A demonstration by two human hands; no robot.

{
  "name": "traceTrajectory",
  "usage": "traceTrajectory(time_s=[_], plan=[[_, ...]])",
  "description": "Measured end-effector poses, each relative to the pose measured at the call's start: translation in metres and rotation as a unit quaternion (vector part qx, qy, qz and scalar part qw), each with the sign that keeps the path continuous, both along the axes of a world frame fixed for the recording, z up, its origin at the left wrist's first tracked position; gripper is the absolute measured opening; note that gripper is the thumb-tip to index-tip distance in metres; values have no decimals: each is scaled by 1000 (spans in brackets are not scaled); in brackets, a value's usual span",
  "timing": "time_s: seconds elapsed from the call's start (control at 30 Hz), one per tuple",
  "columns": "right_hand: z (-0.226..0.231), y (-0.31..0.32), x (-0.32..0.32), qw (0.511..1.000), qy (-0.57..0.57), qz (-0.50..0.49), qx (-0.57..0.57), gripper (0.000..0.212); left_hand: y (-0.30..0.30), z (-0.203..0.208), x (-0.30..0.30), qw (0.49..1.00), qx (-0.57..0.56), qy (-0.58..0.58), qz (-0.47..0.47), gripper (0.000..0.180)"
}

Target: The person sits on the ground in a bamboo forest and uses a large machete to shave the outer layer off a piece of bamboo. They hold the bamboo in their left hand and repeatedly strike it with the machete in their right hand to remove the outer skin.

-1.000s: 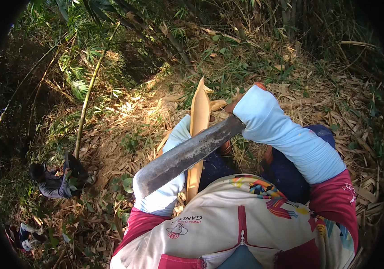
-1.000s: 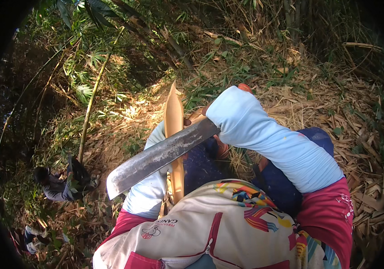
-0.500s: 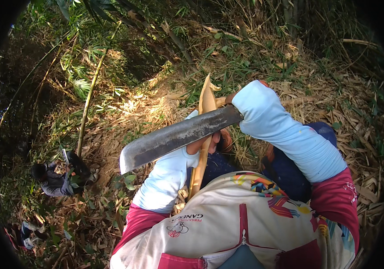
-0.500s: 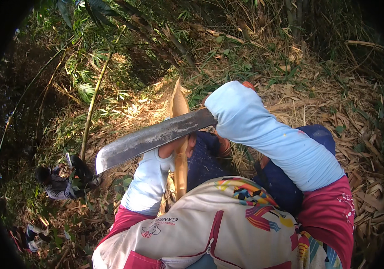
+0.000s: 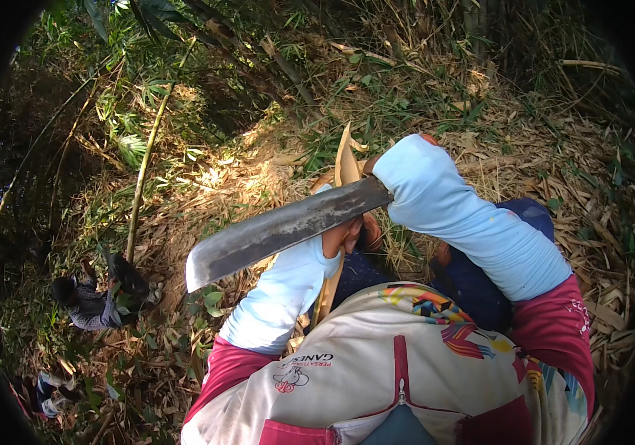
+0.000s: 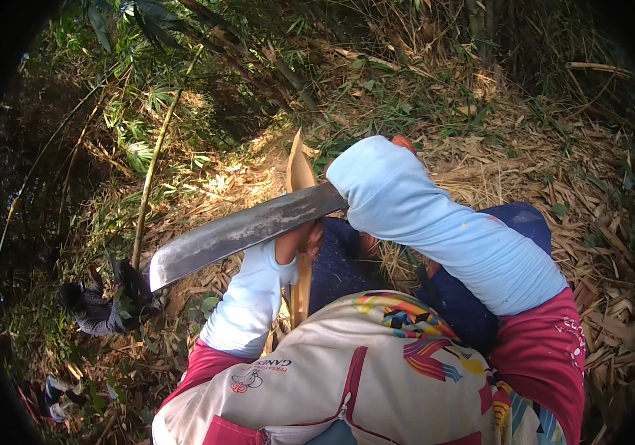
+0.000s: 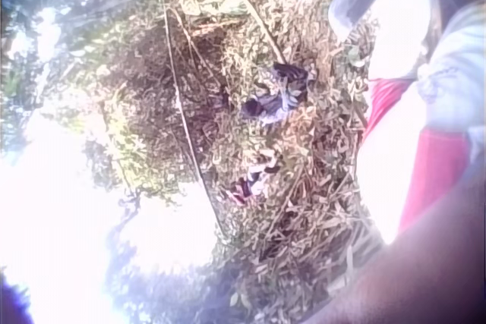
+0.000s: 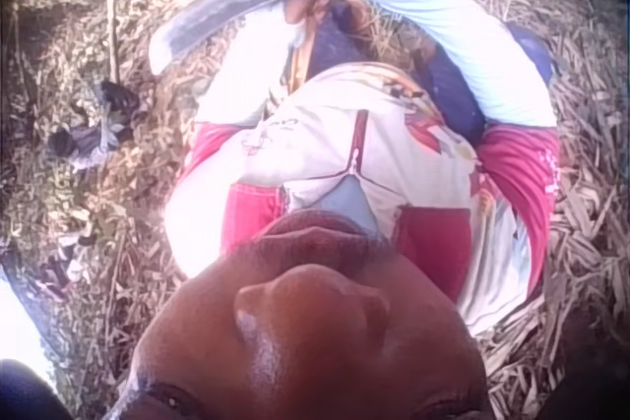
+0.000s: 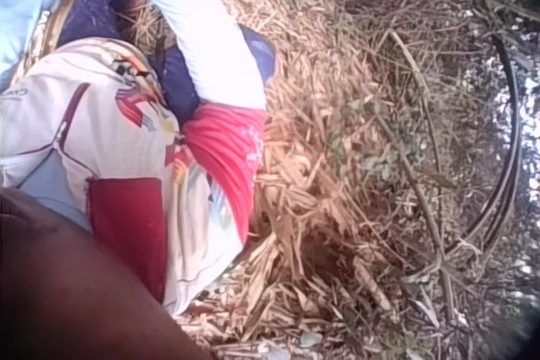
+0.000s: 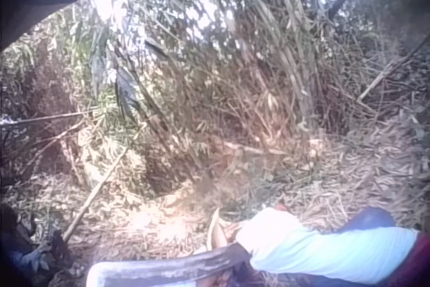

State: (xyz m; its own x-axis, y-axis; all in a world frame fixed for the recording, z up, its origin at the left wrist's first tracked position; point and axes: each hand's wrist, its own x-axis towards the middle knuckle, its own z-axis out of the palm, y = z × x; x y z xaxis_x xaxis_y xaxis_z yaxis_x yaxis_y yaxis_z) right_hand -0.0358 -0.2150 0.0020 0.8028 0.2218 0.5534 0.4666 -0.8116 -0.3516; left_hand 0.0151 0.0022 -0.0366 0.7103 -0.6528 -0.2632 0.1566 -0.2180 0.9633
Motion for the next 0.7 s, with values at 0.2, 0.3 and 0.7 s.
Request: traceTrajectory(time_s=[0.2,0.3,0.7], plan=[[2,5,-4,999,45,-11,-6,17,-12,5,-11,997,35,-61,30,41],[1,4,-3,999,38,-6,7,16,-8,-13,-5,908,97,-407,18,33],[8,2,26,977,188,-98,-17,14,-17,12,-10,978,16,-181,100,34]])
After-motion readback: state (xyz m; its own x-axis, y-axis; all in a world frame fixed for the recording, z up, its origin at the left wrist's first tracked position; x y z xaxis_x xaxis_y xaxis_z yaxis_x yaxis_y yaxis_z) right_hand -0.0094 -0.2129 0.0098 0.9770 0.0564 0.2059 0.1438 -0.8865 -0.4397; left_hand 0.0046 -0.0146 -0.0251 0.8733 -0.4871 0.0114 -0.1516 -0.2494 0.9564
